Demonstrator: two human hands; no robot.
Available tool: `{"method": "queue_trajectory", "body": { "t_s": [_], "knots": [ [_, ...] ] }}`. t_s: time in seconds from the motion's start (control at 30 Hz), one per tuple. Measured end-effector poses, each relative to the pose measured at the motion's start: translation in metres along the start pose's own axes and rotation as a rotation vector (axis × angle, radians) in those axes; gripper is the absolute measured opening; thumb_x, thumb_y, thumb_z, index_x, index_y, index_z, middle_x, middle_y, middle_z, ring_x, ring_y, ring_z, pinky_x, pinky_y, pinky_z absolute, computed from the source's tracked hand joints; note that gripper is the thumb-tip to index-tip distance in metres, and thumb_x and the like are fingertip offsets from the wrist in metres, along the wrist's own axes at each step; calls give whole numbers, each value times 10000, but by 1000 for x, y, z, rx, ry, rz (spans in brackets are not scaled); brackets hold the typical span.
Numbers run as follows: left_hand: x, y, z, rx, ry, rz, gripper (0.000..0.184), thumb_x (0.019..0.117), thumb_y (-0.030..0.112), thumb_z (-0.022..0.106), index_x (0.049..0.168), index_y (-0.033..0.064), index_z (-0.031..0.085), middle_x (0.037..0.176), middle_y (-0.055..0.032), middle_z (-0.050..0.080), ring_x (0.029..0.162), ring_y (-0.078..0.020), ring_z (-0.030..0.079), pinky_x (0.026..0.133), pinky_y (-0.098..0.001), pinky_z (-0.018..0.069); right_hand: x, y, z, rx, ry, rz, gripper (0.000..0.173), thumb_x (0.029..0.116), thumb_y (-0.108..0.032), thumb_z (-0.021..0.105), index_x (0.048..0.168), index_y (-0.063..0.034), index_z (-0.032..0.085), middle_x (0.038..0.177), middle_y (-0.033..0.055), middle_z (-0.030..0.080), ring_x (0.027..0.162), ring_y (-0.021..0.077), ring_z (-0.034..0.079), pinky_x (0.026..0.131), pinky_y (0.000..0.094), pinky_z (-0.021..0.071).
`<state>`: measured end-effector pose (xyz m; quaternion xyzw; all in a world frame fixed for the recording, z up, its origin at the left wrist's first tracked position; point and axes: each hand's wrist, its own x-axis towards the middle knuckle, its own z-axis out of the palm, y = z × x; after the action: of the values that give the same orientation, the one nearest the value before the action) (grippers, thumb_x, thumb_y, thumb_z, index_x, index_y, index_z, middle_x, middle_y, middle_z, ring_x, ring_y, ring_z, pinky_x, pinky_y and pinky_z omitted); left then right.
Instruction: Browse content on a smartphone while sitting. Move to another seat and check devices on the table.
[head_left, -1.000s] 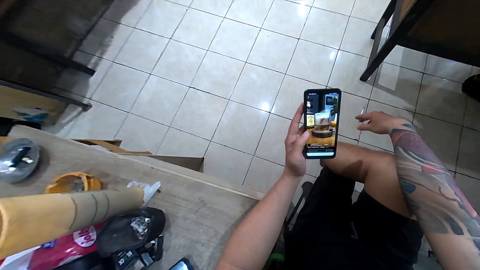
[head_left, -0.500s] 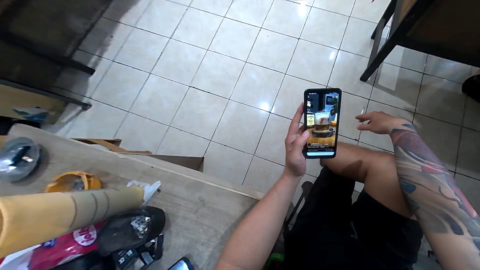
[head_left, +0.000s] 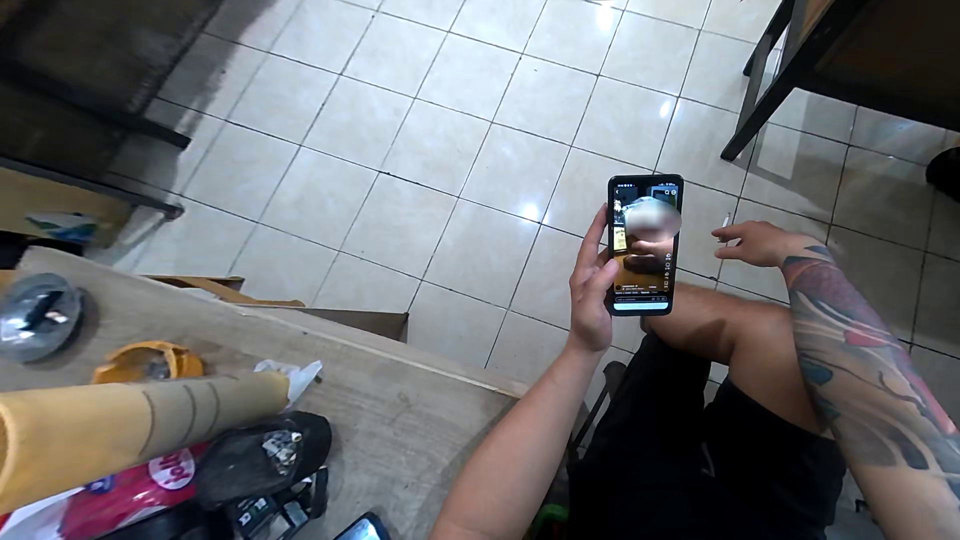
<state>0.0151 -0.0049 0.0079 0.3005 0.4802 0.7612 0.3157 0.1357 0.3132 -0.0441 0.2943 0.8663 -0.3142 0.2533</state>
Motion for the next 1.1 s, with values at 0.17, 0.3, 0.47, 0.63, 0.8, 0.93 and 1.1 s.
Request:
{"method": "queue_trajectory", "body": {
  "t_s": [0.17,0.3,0.47,0.63,0.8,0.93,1.1],
  "knots": [
    [0,0,0,-4,9,-9,627,1019,315,329,1633,272,211,1384,-148,586,1061,-234,677,834,-424,597,-2,-3,-1,5,-6,4,547,1016,-314,661,1484,-61,531,1408,194,607,1303,380,580,1092,599,437],
    [1,0,0,-19,2,-3,625,1026,331,335,1633,263,206,1407,-157,564,1098,-261,662,846,-443,596,-3,-4,-2,4,-7,10,540,1017,-308,659,1482,-63,535,1407,195,607,1294,383,585,1087,598,441],
    [0,0,0,-5,11,-5,623,1029,336,345,1633,265,213,1424,-147,557,1118,-246,658,869,-438,591,-2,-2,-1,7,2,-5,538,1015,-303,664,1478,-58,538,1398,201,613,1291,389,588,1085,607,443],
    [0,1,0,8,8,5,632,1020,328,341,1634,252,211,1454,-138,534,1133,-241,651,879,-434,589,-2,-3,-1,16,-2,-2,548,1015,-303,663,1486,-57,527,1408,205,604,1301,393,579,1086,609,440],
    [0,0,0,11,11,3,629,1020,324,342,1633,265,216,1424,-135,560,1111,-234,658,869,-430,588,-1,0,-1,14,2,-9,546,1013,-307,667,1481,-60,535,1401,197,612,1294,387,585,1081,608,446],
    [0,0,0,-11,-2,7,637,1017,330,343,1635,265,202,1431,-139,556,1113,-244,662,853,-439,596,0,1,1,23,14,-6,537,1012,-305,670,1473,-61,545,1397,196,616,1293,387,588,1087,606,443],
    [-1,0,0,-16,2,0,632,1021,332,337,1635,268,202,1398,-152,573,1080,-244,675,837,-441,601,2,3,1,14,15,-4,546,1009,-313,672,1478,-66,542,1391,191,622,1280,384,599,1079,610,450]
  ]
}}
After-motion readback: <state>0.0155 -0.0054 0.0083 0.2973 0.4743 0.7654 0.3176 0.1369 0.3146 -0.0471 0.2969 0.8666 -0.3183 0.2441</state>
